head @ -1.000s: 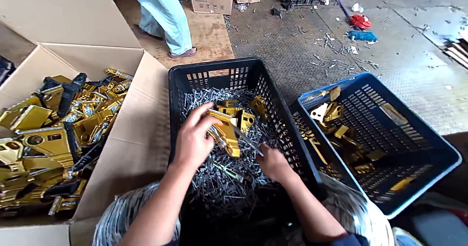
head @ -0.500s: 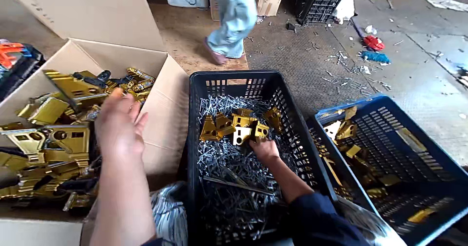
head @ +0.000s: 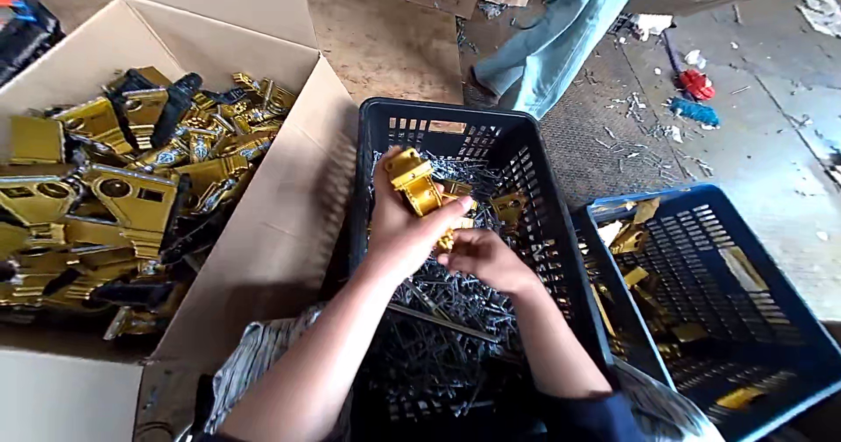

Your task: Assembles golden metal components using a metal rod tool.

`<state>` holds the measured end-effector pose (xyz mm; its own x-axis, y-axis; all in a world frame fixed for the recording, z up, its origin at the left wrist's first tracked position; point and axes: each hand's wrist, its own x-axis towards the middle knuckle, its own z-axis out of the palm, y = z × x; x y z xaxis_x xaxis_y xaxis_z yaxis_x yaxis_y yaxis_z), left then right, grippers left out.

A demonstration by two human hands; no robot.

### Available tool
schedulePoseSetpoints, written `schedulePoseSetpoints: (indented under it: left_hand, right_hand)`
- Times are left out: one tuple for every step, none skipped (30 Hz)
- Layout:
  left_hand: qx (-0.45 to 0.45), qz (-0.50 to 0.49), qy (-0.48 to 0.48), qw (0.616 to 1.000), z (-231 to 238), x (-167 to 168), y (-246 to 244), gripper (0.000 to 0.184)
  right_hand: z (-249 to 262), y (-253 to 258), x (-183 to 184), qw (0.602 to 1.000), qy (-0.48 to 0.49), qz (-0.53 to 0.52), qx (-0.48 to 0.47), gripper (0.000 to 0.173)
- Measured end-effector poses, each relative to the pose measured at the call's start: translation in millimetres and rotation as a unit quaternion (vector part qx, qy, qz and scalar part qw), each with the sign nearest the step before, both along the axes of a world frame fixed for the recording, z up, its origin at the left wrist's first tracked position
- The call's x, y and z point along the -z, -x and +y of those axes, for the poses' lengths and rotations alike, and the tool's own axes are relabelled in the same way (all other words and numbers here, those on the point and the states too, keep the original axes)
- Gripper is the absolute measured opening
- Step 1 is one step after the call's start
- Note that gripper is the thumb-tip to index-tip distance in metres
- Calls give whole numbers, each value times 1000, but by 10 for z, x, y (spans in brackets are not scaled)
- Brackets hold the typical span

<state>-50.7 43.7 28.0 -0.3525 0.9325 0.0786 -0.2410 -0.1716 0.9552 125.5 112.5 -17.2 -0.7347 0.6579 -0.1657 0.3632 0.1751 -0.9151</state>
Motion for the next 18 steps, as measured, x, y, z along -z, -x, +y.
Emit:
schedulePoseSetpoints:
  left_hand:
    - [-25,17,-9,999,29,21,44,97]
    - [-43,30,-4,999,37,23,84,102]
    - [-55,43,13,997,28,17,108,104]
    - [-61,54,33,996,6,-2,113,102]
    - [-62,63,45,995,-12,-35,108,101]
    - [-62,66,50,995,-12,-67,108,97]
    - [-60,67,60,994,-18,-81,104,92]
    - [-57,61,78,993,-32,-73,90,87]
    - [-55,39,96,993,-26,-53,72,84]
    - [-48,1,105,993,-20,-64,60,87]
    - [-33,-28,101,994,-25,-91,57,91]
    - [-5,-48,85,995,-50,-123,56,94]
    - [3,-67,67,996,-54,-153,19,93]
    - [12,-86,57,995,-58,-172,-19,87]
    - [29,-101,59,993,-75,-169,-46,77]
    - [42,-110,78,990,-102,-151,-67,66]
    - [44,-111,111,987,-132,-124,-89,54]
    - [35,-104,137,984,-153,-96,-128,41]
  right_hand:
    - [44,21,91,978,-71,-197,-2,29]
    - [78,54,244,923,-96,-372,-13,36]
    - [83,42,434,877,-93,-471,-21,36]
    - [79,-42,593,864,-94,-494,-32,33]
    - [73,-154,665,881,-105,-459,-38,32]
    - [69,-251,651,909,-120,-397,-39,30]
    - [55,-324,555,927,-128,-350,-42,29]
    - [18,-402,427,935,-134,-325,-45,30]
    - [-29,-486,296,939,-143,-311,-41,30]
    - [-69,-570,169,941,-153,-300,-33,31]
    - [-109,-661,60,943,-168,-287,-23,31]
    - [-158,-758,-28,944,-187,-270,-10,31]
    - [-213,-852,-102,947,-205,-249,4,30]
    - [-270,-941,-155,951,-220,-216,22,29]
    - [-330,-1020,-185,957,-222,-181,45,28]
    - [-387,-1087,-179,961,-219,-152,70,28]
    - [-441,-1134,-149,963,-215,-131,97,28]
    - [-494,-1150,-103,962,-216,-109,129,29]
